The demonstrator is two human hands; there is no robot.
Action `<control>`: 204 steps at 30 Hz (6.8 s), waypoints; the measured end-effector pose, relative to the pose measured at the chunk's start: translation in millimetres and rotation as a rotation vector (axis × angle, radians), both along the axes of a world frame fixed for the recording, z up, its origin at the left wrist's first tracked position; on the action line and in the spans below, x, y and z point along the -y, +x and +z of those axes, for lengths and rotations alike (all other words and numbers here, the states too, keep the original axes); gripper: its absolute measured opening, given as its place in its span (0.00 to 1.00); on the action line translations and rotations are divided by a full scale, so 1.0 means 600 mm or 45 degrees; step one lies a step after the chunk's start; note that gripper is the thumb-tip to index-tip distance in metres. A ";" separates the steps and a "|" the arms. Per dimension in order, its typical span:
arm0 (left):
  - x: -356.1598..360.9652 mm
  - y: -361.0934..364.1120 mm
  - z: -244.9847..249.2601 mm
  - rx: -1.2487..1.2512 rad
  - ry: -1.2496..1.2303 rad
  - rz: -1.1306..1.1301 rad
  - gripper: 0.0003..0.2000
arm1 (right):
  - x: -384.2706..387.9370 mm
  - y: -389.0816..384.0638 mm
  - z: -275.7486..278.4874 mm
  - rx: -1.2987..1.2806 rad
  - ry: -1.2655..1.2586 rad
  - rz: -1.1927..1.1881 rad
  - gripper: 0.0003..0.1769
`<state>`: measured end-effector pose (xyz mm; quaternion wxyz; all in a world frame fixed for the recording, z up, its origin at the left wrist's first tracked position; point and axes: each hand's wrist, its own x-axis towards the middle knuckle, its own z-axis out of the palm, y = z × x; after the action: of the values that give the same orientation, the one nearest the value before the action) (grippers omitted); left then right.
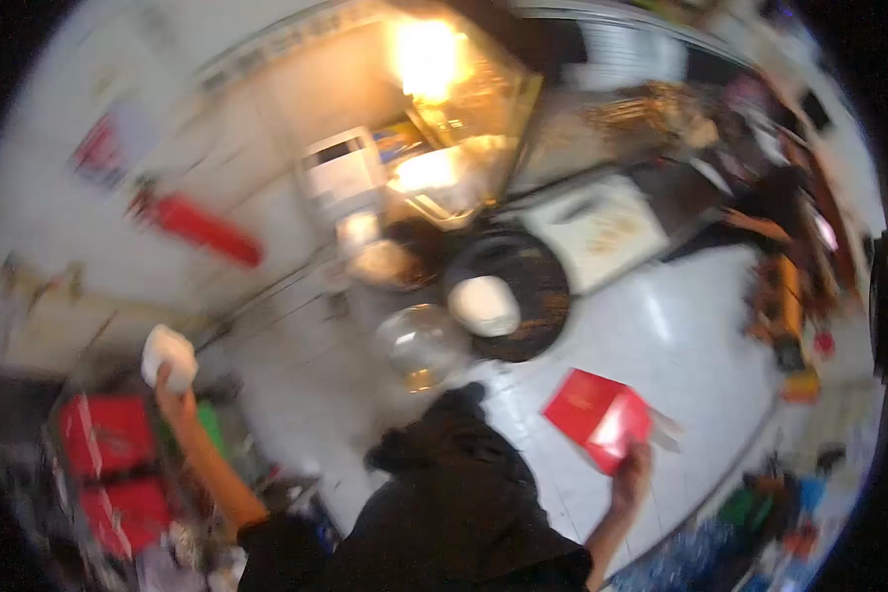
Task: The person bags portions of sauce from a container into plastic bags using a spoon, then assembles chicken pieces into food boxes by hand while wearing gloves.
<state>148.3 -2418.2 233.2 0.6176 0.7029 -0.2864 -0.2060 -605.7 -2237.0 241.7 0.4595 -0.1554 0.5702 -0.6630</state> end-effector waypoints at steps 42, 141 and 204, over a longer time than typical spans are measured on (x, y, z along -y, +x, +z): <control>0.613 -1.914 -0.311 -1.593 0.460 -0.969 0.32 | 1.043 -1.010 -0.236 -0.921 0.026 0.505 0.15; 0.595 -2.248 -0.121 -0.920 -0.370 -0.243 0.38 | 0.919 -1.144 -0.082 -1.654 -0.772 1.027 0.09; 0.971 -1.993 -0.192 0.656 -0.014 0.371 0.32 | 0.838 -1.373 -0.184 -1.245 0.132 1.358 0.12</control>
<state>-1047.5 -3000.8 117.7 0.5514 0.7624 -0.3311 0.0715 -1429.3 -2740.0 131.6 0.4194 -0.6692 0.5878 -0.1755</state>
